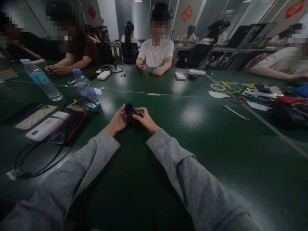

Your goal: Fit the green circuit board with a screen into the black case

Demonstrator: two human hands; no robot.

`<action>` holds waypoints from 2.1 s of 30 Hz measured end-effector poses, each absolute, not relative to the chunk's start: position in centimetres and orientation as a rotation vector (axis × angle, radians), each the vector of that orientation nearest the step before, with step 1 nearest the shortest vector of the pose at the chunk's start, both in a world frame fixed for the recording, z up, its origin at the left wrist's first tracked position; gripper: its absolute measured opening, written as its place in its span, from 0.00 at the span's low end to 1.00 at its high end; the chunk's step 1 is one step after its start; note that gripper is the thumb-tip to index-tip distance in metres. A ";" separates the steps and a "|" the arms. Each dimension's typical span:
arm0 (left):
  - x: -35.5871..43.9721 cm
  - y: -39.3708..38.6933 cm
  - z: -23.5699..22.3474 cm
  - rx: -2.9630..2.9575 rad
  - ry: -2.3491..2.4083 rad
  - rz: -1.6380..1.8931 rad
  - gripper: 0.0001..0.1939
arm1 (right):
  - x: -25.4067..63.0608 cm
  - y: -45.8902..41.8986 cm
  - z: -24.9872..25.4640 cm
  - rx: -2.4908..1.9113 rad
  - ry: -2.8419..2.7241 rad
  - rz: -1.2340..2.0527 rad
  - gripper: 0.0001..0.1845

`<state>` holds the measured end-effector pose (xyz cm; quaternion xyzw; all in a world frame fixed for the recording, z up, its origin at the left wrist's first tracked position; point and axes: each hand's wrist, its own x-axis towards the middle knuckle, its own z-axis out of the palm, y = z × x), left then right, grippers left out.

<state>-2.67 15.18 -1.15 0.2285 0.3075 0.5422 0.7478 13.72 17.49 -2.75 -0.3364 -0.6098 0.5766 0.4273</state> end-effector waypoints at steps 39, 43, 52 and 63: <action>-0.9 15.3 -2.4 0.768 0.774 1.440 0.25 | 14.9 17.9 -1.9 -0.850 -1.102 1.616 0.25; -1.3 15.4 -2.4 0.682 0.708 1.379 0.27 | 14.9 18.0 -2.1 -0.848 -1.141 1.622 0.27; -2.1 15.3 -1.8 0.530 0.682 1.188 0.11 | 14.4 17.6 -2.1 -0.862 -1.312 1.598 0.26; -2.4 15.5 -1.9 0.379 0.700 1.218 0.10 | 13.6 17.5 -3.6 -0.947 -1.612 1.283 0.23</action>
